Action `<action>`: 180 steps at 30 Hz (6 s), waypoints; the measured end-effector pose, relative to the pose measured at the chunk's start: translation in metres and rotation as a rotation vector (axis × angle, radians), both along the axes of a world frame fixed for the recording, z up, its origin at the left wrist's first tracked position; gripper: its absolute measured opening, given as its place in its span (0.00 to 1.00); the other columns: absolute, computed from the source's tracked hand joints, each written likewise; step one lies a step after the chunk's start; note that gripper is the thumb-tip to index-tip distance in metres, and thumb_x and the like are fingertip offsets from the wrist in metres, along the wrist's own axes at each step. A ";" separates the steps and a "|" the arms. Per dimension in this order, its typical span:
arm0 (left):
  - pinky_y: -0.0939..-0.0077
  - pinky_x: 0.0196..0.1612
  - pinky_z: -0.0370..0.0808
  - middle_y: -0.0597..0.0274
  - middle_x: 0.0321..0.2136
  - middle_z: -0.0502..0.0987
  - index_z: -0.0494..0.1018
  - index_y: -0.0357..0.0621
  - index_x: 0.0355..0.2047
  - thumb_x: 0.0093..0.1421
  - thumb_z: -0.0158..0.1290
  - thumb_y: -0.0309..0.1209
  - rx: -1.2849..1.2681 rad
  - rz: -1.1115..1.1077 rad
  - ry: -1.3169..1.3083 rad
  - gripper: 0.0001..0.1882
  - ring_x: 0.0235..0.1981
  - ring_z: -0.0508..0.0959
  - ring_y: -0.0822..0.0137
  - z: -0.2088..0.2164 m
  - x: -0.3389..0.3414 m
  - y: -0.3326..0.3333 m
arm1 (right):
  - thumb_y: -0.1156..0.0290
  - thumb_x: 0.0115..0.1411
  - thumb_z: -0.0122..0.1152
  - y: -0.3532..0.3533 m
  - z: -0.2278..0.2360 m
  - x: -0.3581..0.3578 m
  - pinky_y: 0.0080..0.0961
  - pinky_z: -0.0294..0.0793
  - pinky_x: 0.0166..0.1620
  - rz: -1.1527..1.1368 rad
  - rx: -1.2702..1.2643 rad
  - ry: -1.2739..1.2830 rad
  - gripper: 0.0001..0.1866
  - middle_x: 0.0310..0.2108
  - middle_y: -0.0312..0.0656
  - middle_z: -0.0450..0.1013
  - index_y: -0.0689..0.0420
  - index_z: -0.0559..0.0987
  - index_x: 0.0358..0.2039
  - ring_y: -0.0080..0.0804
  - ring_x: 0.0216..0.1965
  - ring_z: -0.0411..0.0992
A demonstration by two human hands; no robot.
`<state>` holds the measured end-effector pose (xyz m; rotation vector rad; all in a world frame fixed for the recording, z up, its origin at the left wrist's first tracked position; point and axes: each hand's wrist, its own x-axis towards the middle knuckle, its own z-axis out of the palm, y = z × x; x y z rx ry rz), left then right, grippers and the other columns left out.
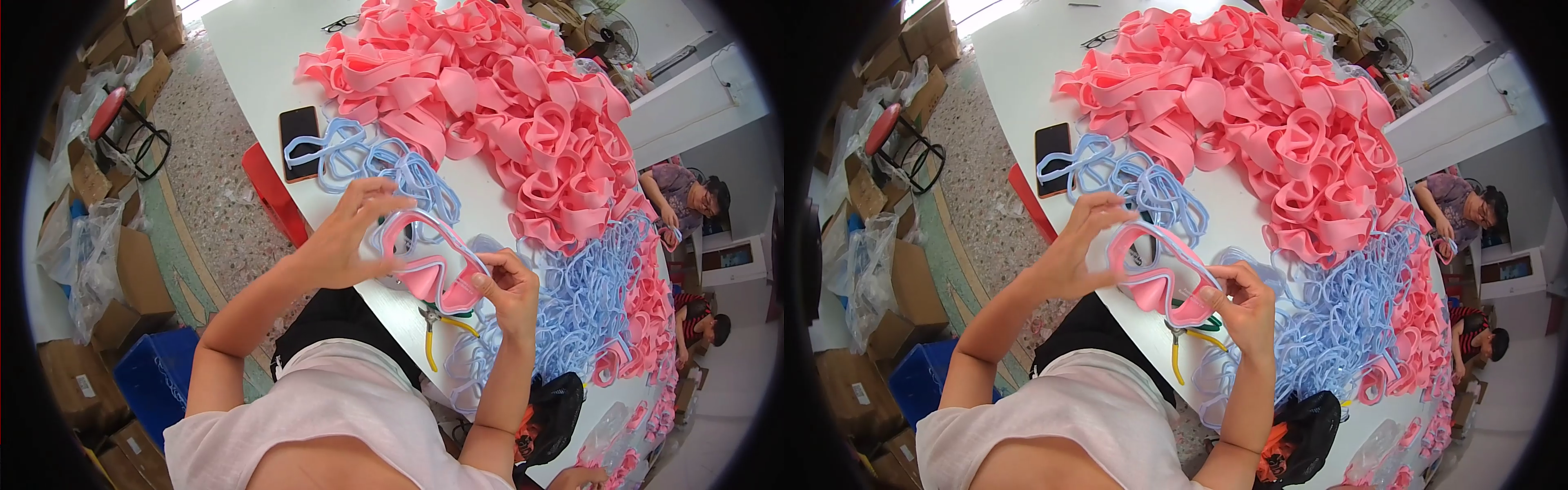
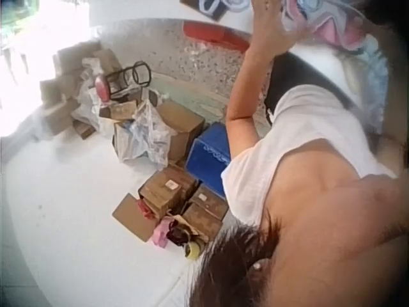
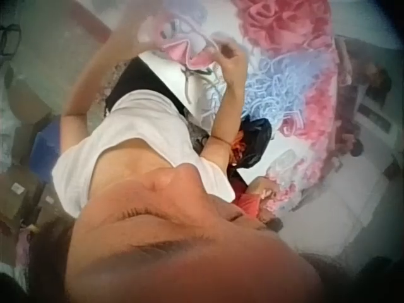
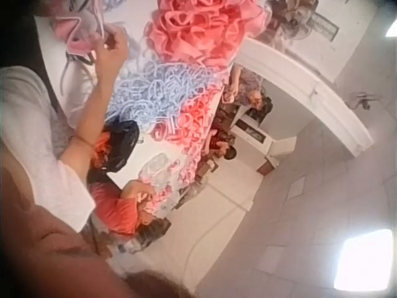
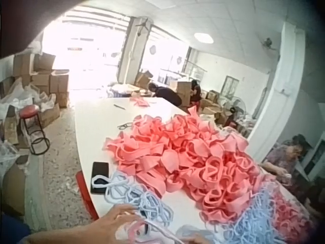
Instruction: Assembling frames and silicone straps for swimming masks in a manufacturing setting.
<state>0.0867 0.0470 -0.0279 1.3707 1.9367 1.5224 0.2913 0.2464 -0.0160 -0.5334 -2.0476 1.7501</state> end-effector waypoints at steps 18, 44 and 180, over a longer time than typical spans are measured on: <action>0.66 0.48 0.77 0.48 0.48 0.74 0.81 0.48 0.42 0.33 0.71 0.35 0.444 -0.109 0.250 0.30 0.47 0.78 0.54 -0.019 -0.010 -0.002 | 0.68 0.41 0.77 -0.029 0.023 0.010 0.25 0.66 0.34 0.117 0.663 0.147 0.19 0.36 0.35 0.71 0.49 0.84 0.37 0.31 0.37 0.67; 0.57 0.48 0.75 0.36 0.46 0.74 0.78 0.38 0.42 0.53 0.58 0.57 0.452 0.151 0.172 0.32 0.46 0.78 0.46 -0.055 -0.003 -0.010 | 0.81 0.52 0.60 0.051 -0.035 0.096 0.32 0.72 0.42 -0.454 1.043 -0.533 0.08 0.35 0.43 0.76 0.61 0.81 0.34 0.41 0.38 0.72; 0.69 0.40 0.59 0.70 0.30 0.70 0.79 0.49 0.36 0.48 0.65 0.34 0.257 -0.015 0.353 0.14 0.35 0.66 0.66 -0.009 0.034 -0.019 | 0.66 0.47 0.71 -0.038 0.048 -0.037 0.31 0.59 0.36 0.420 1.093 0.076 0.16 0.31 0.35 0.70 0.56 0.78 0.36 0.35 0.34 0.65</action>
